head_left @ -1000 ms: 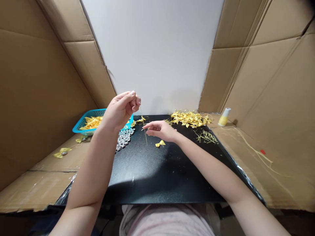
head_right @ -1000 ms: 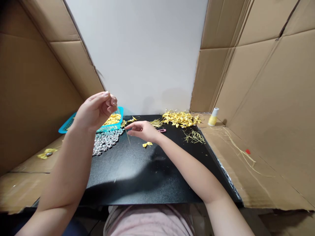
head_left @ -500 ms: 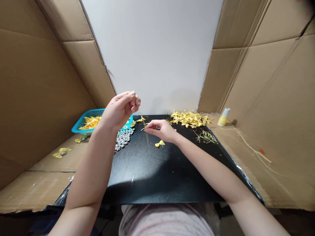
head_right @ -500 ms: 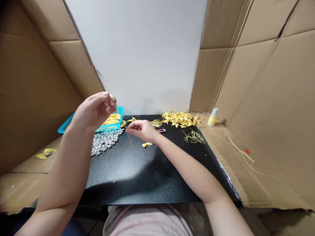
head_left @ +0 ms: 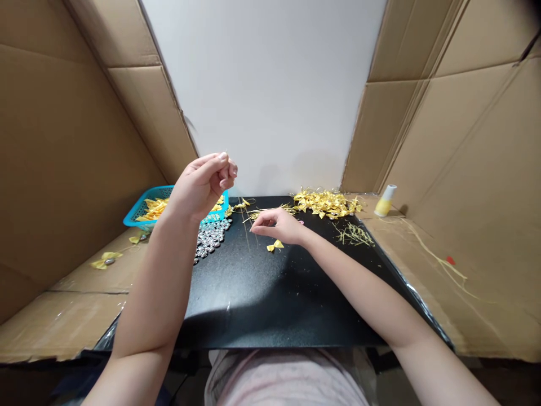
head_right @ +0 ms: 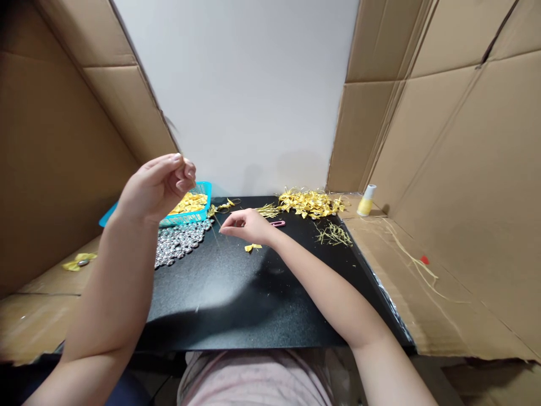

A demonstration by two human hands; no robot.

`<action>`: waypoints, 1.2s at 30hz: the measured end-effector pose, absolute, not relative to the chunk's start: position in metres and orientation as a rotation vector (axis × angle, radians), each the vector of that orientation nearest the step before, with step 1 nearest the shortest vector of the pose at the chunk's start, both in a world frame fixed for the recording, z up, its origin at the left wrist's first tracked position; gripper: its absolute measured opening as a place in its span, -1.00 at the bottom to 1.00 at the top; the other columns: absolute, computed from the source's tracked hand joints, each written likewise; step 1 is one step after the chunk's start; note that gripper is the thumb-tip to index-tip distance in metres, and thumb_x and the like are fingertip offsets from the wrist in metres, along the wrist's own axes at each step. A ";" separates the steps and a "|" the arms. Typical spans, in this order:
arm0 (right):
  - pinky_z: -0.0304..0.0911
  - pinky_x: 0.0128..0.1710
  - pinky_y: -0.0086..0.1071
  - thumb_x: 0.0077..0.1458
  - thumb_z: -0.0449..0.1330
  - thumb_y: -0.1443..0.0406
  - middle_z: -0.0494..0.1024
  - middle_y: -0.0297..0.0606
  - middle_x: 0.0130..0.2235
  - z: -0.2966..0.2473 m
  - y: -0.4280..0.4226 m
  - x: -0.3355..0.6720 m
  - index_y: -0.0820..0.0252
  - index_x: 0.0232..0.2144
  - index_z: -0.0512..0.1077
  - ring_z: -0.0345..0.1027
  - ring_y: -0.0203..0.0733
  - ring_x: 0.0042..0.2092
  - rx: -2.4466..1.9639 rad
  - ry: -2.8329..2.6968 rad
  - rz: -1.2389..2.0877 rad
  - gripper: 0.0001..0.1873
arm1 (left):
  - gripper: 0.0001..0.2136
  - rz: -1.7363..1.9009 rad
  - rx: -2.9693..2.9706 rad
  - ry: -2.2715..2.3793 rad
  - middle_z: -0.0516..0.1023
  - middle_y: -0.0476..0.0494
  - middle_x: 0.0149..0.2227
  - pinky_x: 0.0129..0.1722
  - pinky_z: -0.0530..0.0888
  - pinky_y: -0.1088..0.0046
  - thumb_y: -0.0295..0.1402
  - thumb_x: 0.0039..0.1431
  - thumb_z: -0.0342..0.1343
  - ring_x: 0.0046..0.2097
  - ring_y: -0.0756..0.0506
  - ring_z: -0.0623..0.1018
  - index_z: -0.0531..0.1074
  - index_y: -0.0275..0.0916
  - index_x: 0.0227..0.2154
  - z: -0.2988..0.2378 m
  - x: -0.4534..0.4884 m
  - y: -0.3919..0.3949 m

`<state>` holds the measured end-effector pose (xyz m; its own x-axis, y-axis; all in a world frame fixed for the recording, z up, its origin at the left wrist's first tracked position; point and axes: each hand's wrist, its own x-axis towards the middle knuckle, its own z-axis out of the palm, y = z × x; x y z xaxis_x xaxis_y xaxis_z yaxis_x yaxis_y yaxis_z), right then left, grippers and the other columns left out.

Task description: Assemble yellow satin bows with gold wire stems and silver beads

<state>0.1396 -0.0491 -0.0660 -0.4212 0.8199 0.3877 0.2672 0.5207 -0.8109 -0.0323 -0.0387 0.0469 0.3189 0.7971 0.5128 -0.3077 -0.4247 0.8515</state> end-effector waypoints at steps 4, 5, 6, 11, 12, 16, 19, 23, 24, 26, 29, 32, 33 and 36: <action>0.15 -0.37 -0.45 0.03 0.26 0.25 0.50 -0.33 -0.44 -0.066 -0.049 0.138 0.28 -0.45 0.53 0.22 -0.37 -0.43 -0.909 -1.966 0.878 -0.83 | -0.65 1.335 1.568 0.460 0.37 -0.05 -0.57 -0.64 0.29 0.61 -0.36 0.13 0.18 -0.61 0.14 0.25 0.32 -0.27 -0.73 0.046 -0.033 -0.037; 0.15 -0.37 -0.45 0.04 0.26 0.26 0.50 -0.33 -0.44 -0.066 -0.050 0.137 0.28 -0.45 0.53 0.21 -0.38 -0.43 -0.910 -1.973 0.885 -0.84 | -0.65 1.339 1.574 0.464 0.37 -0.05 -0.57 -0.65 0.29 0.62 -0.34 0.12 0.20 -0.60 0.13 0.25 0.32 -0.27 -0.73 0.046 -0.033 -0.037; 0.15 -0.37 -0.45 0.04 0.26 0.27 0.51 -0.33 -0.44 -0.067 -0.050 0.136 0.28 -0.45 0.53 0.21 -0.38 -0.44 -0.910 -1.977 0.889 -0.85 | -0.65 1.343 1.581 0.471 0.37 -0.06 -0.57 -0.65 0.29 0.63 -0.33 0.10 0.21 -0.59 0.13 0.25 0.32 -0.27 -0.73 0.046 -0.033 -0.036; 0.15 -0.38 -0.45 0.04 0.26 0.31 0.52 -0.32 -0.44 -0.071 -0.050 0.132 0.29 -0.45 0.52 0.23 -0.38 -0.43 -0.900 -1.993 0.886 -0.89 | -0.66 1.338 1.611 0.489 0.37 -0.05 -0.57 -0.65 0.26 0.64 -0.29 0.08 0.22 -0.58 0.12 0.26 0.32 -0.27 -0.72 0.045 -0.033 -0.034; 0.15 -0.37 -0.45 0.04 0.26 0.32 0.52 -0.32 -0.44 -0.072 -0.050 0.132 0.29 -0.45 0.52 0.23 -0.38 -0.43 -0.897 -1.997 0.882 -0.89 | -0.67 1.337 1.612 0.485 0.37 -0.04 -0.57 -0.65 0.26 0.63 -0.30 0.09 0.21 -0.58 0.13 0.25 0.32 -0.27 -0.71 0.045 -0.033 -0.034; 0.16 -0.36 -0.43 0.07 0.24 0.30 0.51 -0.31 -0.44 -0.074 -0.049 0.134 0.28 -0.44 0.51 0.23 -0.36 -0.42 -0.904 -2.021 0.851 -0.87 | -0.67 1.330 1.637 0.472 0.37 -0.02 -0.56 -0.62 0.26 0.58 -0.35 0.14 0.16 -0.61 0.14 0.24 0.29 -0.27 -0.70 0.045 -0.033 -0.033; 0.22 -0.25 -0.38 0.02 0.28 0.34 0.54 -0.26 -0.29 -0.073 -0.051 0.134 0.25 -0.34 0.50 0.33 -0.28 -0.27 -0.891 -2.068 0.864 -0.89 | -0.67 1.336 1.634 0.473 0.36 -0.02 -0.57 -0.62 0.25 0.57 -0.37 0.16 0.13 -0.60 0.14 0.24 0.30 -0.28 -0.70 0.045 -0.034 -0.033; 0.20 0.00 -0.34 -0.04 0.32 0.41 0.39 -0.20 0.09 -0.074 -0.061 0.121 0.05 0.08 0.25 0.23 -0.23 0.10 -0.678 -1.814 1.157 -0.37 | -0.68 1.350 1.601 0.478 0.37 -0.02 -0.57 -0.61 0.23 0.57 -0.41 0.19 0.10 -0.60 0.14 0.25 0.33 -0.28 -0.69 0.046 -0.033 -0.035; 0.22 -0.03 -0.35 0.04 0.28 0.38 0.42 -0.22 0.03 -0.075 -0.064 0.116 0.04 0.10 0.21 0.28 -0.26 0.05 -0.603 -1.731 1.281 -0.41 | -0.67 1.353 1.593 0.478 0.37 -0.01 -0.57 -0.61 0.23 0.58 -0.42 0.19 0.09 -0.60 0.14 0.25 0.32 -0.28 -0.69 0.046 -0.033 -0.035; 0.27 -0.21 -0.40 0.21 0.13 0.29 0.47 -0.34 -0.32 -0.075 -0.069 0.108 0.12 -0.03 0.29 0.35 -0.34 -0.27 -0.484 -1.617 1.533 -0.74 | -0.65 1.363 1.559 0.480 0.38 -0.01 -0.57 -0.61 0.22 0.60 -0.47 0.21 0.06 -0.59 0.15 0.26 0.31 -0.30 -0.71 0.048 -0.035 -0.035; 0.09 -0.53 -0.51 0.35 -0.11 0.22 0.03 -0.56 -0.65 -0.072 -0.070 0.108 0.20 -0.44 0.27 -0.08 -0.44 -0.63 -0.455 -1.463 1.794 -0.66 | -0.61 1.445 1.441 0.504 0.38 0.00 -0.59 -0.62 0.19 0.64 -0.59 0.26 -0.07 -0.58 0.16 0.27 0.32 -0.31 -0.70 0.052 -0.043 -0.029; -0.16 -0.63 -0.56 0.35 -0.17 0.30 -0.10 -0.56 -0.65 -0.062 -0.064 0.128 0.20 -0.58 0.13 -0.27 -0.45 -0.64 -0.553 -1.340 1.816 -0.58 | -0.55 1.535 1.290 0.546 0.35 0.01 -0.63 -0.63 0.19 0.65 -0.62 0.30 -0.20 -0.60 0.15 0.22 0.31 -0.31 -0.70 0.057 -0.057 -0.018; -0.18 -0.63 -0.57 0.34 -0.16 0.34 -0.09 -0.55 -0.65 -0.058 -0.061 0.137 0.21 -0.60 0.14 -0.27 -0.45 -0.64 -0.593 -1.332 1.800 -0.58 | -0.54 1.540 1.250 0.566 0.34 0.01 -0.64 -0.63 0.19 0.65 -0.62 0.31 -0.22 -0.61 0.15 0.20 0.30 -0.31 -0.70 0.057 -0.061 -0.015; -0.04 -0.61 -0.57 0.29 -0.07 0.35 0.05 -0.51 -0.65 -0.045 -0.053 0.165 0.26 -0.58 0.29 -0.11 -0.46 -0.63 -0.738 -1.382 1.727 -0.61 | -0.52 1.535 1.156 0.620 0.32 0.00 -0.66 -0.63 0.19 0.65 -0.62 0.32 -0.25 -0.61 0.14 0.19 0.28 -0.33 -0.71 0.058 -0.071 -0.006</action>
<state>0.1651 -0.0529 -0.0450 -0.5200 0.8535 0.0336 -0.2200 -0.0958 -0.9708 -0.0711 -0.0061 0.0577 0.0364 0.9369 0.3476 -0.4330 -0.2987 0.8505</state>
